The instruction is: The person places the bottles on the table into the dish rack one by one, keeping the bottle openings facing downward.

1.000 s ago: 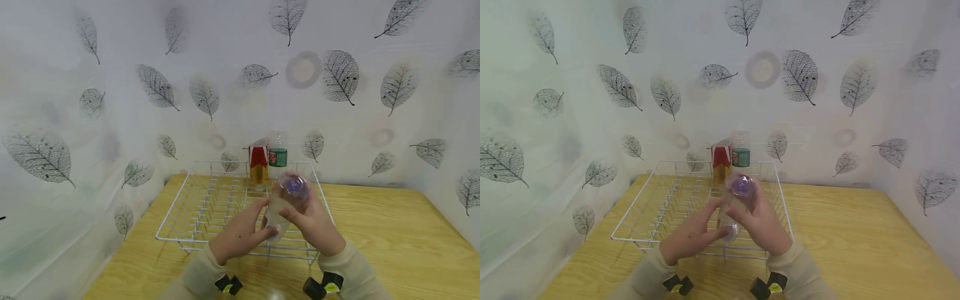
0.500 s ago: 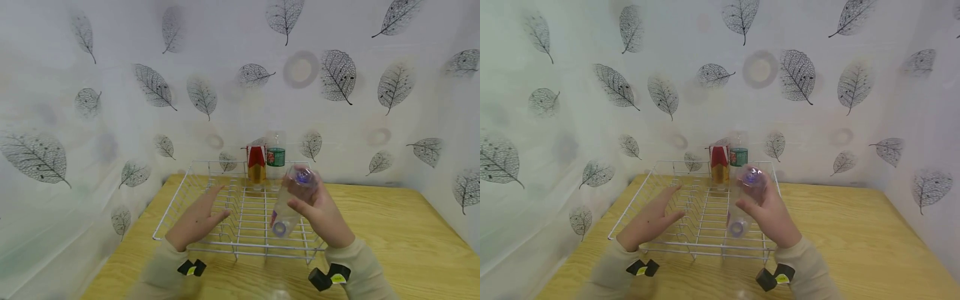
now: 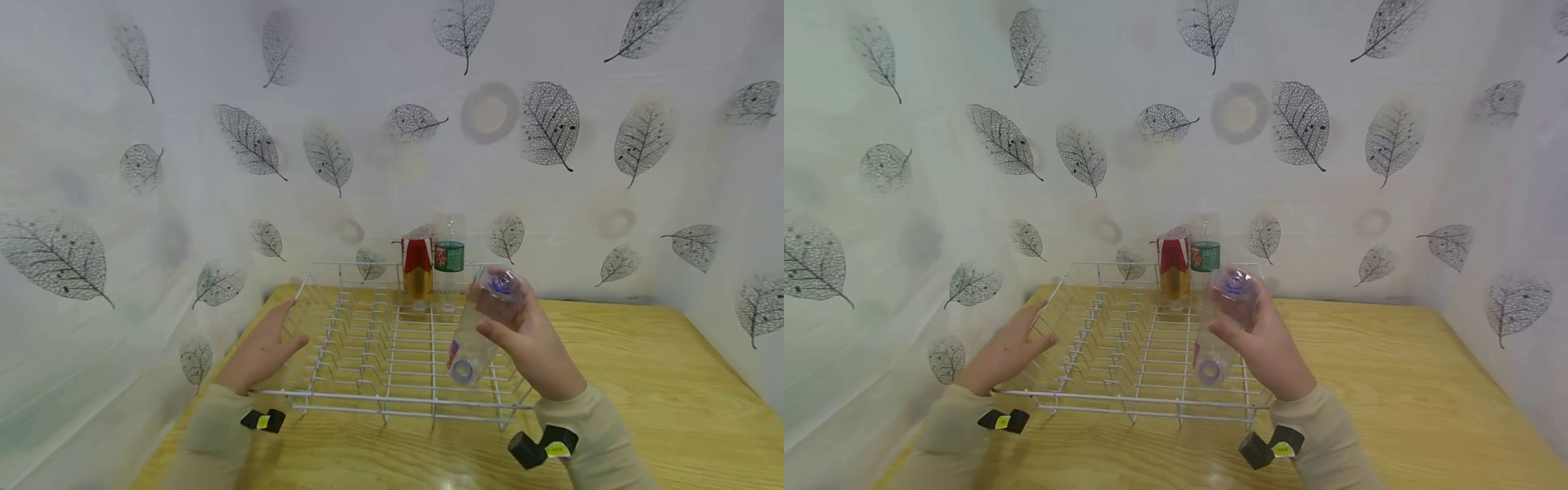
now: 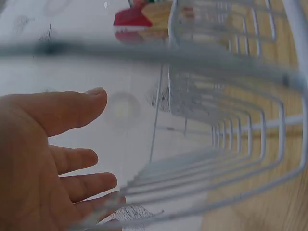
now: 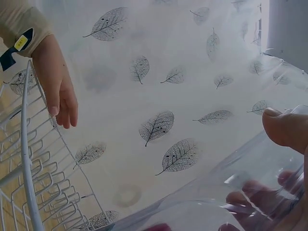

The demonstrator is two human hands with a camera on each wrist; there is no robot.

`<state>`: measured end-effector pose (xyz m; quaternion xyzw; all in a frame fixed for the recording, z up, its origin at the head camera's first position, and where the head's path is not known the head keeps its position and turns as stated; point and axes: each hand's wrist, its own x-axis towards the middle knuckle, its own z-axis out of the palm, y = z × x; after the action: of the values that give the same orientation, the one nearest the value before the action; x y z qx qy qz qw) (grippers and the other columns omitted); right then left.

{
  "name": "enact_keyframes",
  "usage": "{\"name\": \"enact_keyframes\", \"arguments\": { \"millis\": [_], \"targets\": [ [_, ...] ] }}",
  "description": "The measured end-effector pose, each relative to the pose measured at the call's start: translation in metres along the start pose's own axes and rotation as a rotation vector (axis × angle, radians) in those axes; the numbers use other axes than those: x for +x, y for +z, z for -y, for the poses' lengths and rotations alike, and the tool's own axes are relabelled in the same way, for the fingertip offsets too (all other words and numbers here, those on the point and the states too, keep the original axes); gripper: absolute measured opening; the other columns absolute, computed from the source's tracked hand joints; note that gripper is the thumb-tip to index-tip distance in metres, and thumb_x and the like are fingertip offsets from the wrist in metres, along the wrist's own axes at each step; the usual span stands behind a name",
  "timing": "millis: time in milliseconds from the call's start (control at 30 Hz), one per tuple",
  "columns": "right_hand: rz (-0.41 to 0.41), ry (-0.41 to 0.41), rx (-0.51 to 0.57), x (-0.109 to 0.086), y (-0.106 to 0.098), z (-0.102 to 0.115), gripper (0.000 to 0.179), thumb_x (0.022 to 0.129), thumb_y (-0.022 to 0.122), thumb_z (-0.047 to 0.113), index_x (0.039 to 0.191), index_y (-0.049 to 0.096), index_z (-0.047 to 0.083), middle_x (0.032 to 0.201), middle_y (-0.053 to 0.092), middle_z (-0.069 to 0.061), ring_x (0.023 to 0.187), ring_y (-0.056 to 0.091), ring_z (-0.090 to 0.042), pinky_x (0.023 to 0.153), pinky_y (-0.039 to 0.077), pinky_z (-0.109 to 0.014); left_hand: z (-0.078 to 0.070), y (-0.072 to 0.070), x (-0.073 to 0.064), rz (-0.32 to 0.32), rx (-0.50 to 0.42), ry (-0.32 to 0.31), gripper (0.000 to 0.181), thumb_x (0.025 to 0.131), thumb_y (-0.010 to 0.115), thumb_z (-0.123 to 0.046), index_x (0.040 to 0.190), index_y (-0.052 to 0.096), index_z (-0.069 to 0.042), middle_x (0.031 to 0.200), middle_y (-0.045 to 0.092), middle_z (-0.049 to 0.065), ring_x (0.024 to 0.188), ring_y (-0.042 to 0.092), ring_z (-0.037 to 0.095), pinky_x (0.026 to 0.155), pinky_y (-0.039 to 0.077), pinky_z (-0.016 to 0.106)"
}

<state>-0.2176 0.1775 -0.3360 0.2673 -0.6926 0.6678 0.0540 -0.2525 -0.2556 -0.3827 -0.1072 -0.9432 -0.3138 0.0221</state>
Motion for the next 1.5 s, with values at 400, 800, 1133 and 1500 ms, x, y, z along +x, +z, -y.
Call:
{"name": "enact_keyframes", "arguments": {
  "millis": [400,800,1133,1500],
  "targets": [
    [0.001,-0.022,-0.020,0.003,-0.002,-0.003,0.069,0.100,0.061,0.000,0.157,0.026,0.018,0.146,0.051,-0.012,0.134,0.051,-0.021,0.106,0.044,-0.027,0.034,-0.011,0.001,0.068,-0.163,-0.122,0.071,0.109,0.044,-0.027,0.163,0.004,-0.004,0.164,0.014,0.028,0.148,0.016,0.049,0.114,0.017,0.068],
    [0.002,-0.006,-0.023,0.005,0.000,-0.002,0.070,0.101,0.060,0.001,0.158,0.024,0.020,0.148,0.049,-0.013,0.135,0.051,-0.018,0.107,0.043,-0.025,0.042,-0.004,0.000,0.076,-0.337,-0.128,0.063,0.110,0.040,-0.017,0.164,0.008,-0.010,0.162,0.028,0.021,0.148,0.024,0.042,0.116,0.021,0.063],
    [-0.021,-0.021,-0.064,0.003,-0.008,-0.003,0.068,0.103,0.055,0.001,0.159,0.021,0.019,0.144,0.050,-0.013,0.132,0.052,-0.019,0.103,0.046,-0.025,0.047,0.005,0.007,0.079,-0.495,-0.029,0.059,0.109,0.039,-0.007,0.162,0.014,-0.002,0.152,0.039,0.025,0.142,0.035,0.042,0.116,0.026,0.060],
    [-0.062,-0.001,-0.144,0.034,-0.018,0.007,0.062,0.106,0.055,0.014,0.157,0.019,0.015,0.145,0.047,-0.015,0.132,0.047,-0.018,0.101,0.043,-0.018,0.043,0.004,0.002,0.077,-0.562,-0.037,0.060,0.108,0.040,-0.006,0.161,0.013,0.000,0.155,0.034,0.030,0.143,0.033,0.044,0.116,0.026,0.057]
  ]
}}
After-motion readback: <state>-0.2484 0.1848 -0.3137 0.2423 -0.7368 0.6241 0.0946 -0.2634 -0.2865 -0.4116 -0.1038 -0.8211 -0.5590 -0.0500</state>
